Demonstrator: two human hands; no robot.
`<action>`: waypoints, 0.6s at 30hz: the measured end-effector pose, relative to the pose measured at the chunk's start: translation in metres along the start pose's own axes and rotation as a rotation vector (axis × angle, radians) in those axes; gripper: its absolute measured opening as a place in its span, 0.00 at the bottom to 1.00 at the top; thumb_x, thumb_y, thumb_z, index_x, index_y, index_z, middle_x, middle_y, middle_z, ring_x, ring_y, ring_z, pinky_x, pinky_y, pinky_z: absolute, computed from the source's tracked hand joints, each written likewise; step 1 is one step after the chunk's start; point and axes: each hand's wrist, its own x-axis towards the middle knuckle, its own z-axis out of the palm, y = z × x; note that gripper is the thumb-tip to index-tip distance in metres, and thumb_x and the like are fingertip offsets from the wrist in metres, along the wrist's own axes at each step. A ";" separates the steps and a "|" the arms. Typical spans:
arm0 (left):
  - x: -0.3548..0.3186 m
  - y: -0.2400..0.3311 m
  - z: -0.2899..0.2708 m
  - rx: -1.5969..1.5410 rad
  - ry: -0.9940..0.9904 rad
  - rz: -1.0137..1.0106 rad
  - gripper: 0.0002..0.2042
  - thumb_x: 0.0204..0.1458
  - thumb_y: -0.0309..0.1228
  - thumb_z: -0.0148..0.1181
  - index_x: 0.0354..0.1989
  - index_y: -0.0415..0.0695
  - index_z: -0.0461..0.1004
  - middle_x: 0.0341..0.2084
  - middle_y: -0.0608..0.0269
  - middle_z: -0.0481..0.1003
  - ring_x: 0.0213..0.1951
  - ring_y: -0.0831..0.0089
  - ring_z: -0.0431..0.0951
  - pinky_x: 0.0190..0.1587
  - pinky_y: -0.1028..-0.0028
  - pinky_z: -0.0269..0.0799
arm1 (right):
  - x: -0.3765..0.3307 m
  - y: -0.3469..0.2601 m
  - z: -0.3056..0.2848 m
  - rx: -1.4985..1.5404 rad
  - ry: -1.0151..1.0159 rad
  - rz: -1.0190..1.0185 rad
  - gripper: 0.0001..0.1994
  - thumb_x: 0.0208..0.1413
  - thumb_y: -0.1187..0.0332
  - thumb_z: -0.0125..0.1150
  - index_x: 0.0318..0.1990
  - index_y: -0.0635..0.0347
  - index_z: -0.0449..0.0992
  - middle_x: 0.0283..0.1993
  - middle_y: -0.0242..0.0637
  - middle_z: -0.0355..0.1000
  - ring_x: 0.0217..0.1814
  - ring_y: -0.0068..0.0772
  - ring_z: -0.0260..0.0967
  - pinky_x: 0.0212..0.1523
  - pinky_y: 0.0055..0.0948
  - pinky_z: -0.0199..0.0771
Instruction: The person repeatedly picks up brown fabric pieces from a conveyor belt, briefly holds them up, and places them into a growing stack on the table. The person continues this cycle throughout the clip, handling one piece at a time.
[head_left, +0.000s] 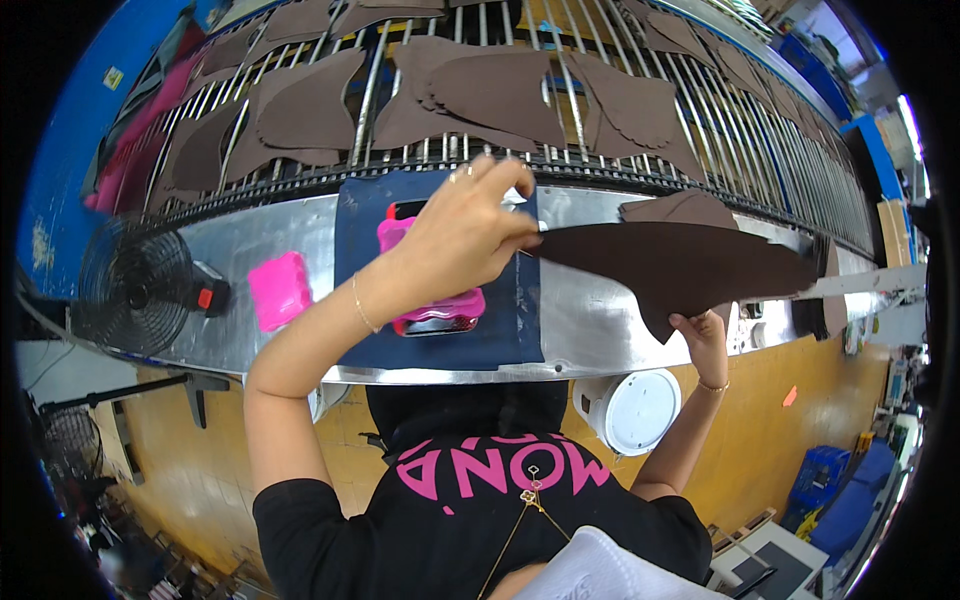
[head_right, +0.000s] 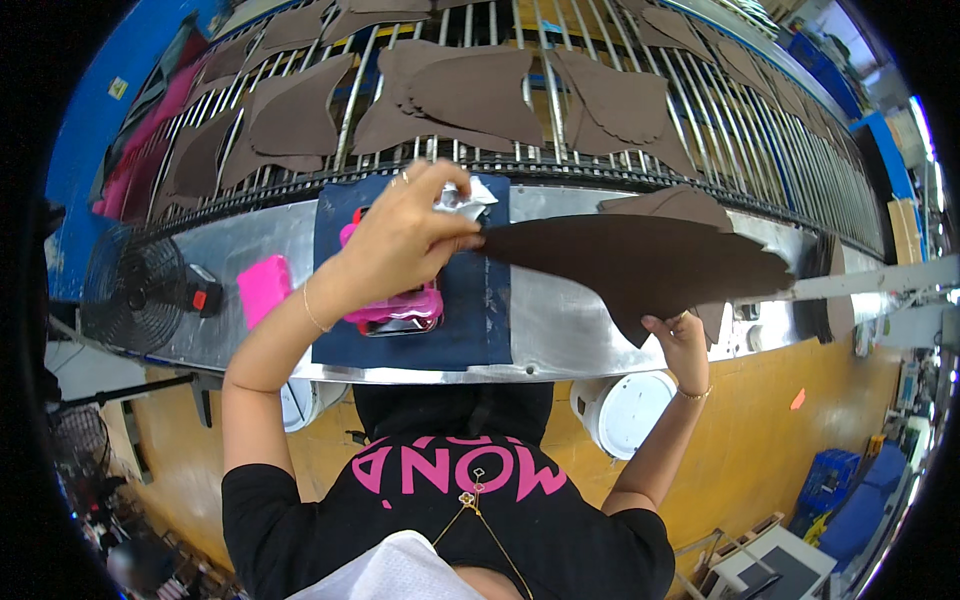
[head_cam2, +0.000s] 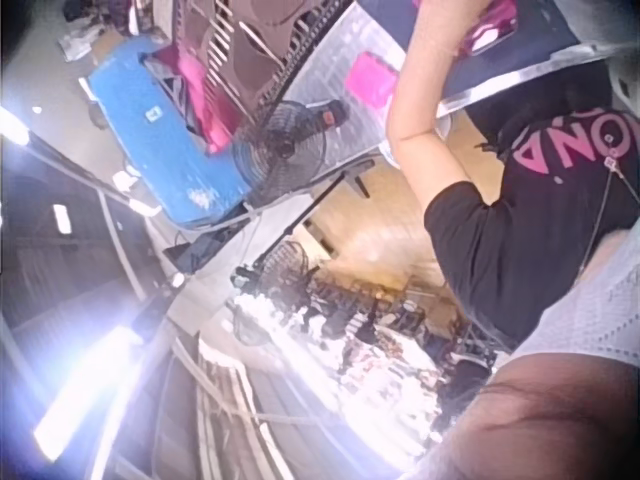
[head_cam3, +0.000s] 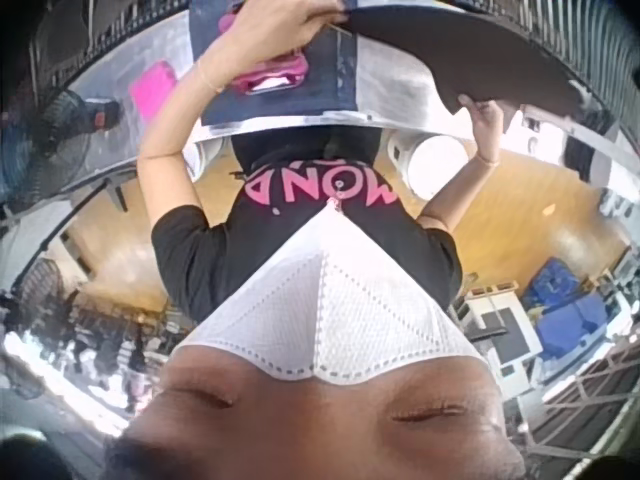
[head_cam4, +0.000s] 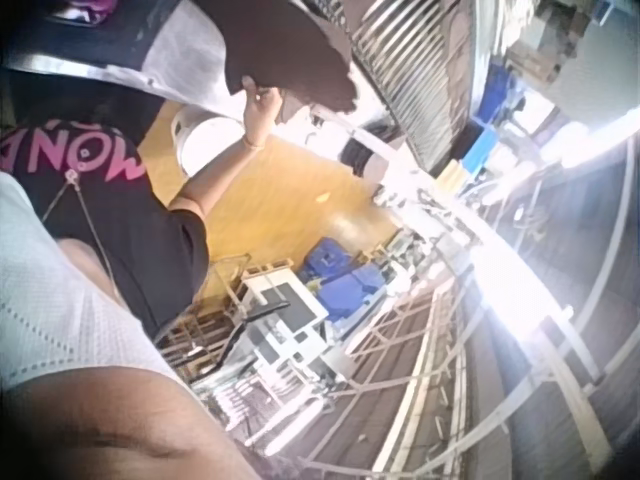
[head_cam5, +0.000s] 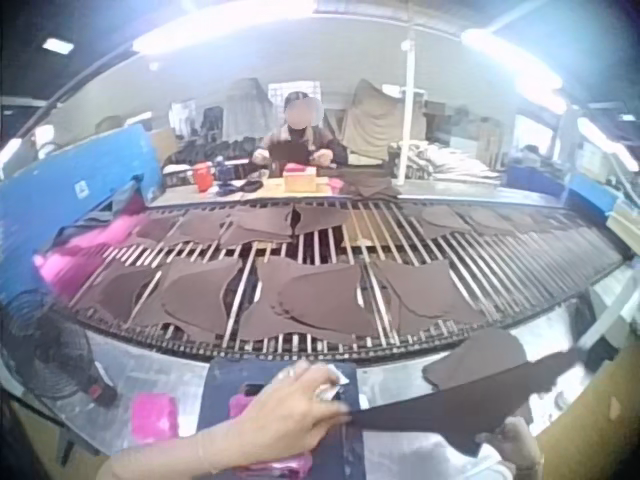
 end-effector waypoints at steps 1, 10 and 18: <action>0.021 0.001 -0.002 0.021 0.042 0.062 0.03 0.39 0.25 0.66 0.25 0.44 0.79 0.37 0.61 0.69 0.40 0.60 0.69 0.42 0.66 0.67 | -0.001 0.002 -0.001 0.045 0.051 -0.008 0.15 0.53 0.66 0.66 0.23 0.63 0.67 0.19 0.24 0.59 0.24 0.15 0.52 0.24 0.20 0.54; 0.185 0.018 -0.026 0.506 0.361 0.533 0.04 0.38 0.29 0.58 0.21 0.43 0.76 0.44 0.57 0.66 0.47 0.59 0.63 0.48 0.61 0.60 | 0.054 -0.092 -0.014 0.008 0.788 -0.319 0.39 0.41 0.62 0.75 0.62 0.56 0.62 0.52 0.32 0.69 0.34 0.21 0.58 0.39 0.22 0.66; 0.209 0.004 0.000 0.725 0.314 0.762 0.09 0.40 0.34 0.53 0.25 0.43 0.76 0.45 0.64 0.67 0.48 0.65 0.63 0.47 0.65 0.58 | 0.114 -0.140 0.075 0.023 0.225 -0.314 0.17 0.53 0.64 0.63 0.49 0.61 0.73 0.27 0.44 0.74 0.21 0.32 0.70 0.27 0.29 0.70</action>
